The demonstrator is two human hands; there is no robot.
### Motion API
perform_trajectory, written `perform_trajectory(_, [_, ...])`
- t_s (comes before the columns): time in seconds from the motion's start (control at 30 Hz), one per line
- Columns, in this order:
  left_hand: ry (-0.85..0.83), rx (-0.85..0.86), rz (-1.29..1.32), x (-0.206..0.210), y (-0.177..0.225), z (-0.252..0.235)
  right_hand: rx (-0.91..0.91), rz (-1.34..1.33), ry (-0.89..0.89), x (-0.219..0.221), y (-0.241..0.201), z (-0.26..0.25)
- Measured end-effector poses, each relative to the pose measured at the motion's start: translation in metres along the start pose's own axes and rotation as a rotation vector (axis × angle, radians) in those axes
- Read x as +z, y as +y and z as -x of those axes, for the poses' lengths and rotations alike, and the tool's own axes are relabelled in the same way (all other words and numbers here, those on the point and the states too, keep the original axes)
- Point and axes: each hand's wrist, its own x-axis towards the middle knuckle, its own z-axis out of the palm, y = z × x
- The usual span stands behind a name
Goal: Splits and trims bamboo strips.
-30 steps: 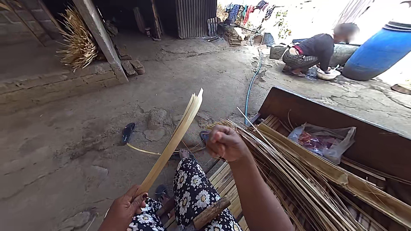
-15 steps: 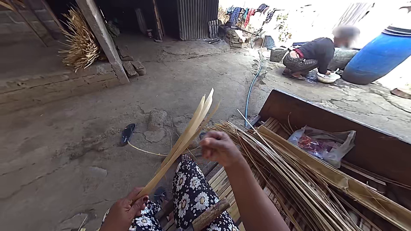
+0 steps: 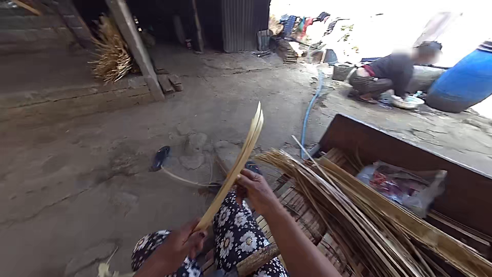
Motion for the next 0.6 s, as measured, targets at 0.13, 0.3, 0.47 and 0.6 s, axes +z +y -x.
perform_trajectory(0.13, [0.029, -0.031, -0.164, 0.011, 0.043, -0.005, -0.053, 0.169, 0.072, -0.001, -0.004, 0.012])
perform_trajectory(0.3, [0.385, 0.045, -0.39, 0.007, 0.053, -0.007, -0.056, 0.358, 0.004, -0.023, 0.013, 0.017])
perform_trajectory(0.47, [0.851, 0.391, -0.379, -0.073, 0.065, 0.024, 0.024, 0.434, -0.071, -0.039, 0.025, 0.02])
perform_trajectory(0.6, [1.15, 0.628, -0.079, -0.155, 0.1, 0.063, 0.078, 0.45, -0.085, -0.034, 0.035, 0.018])
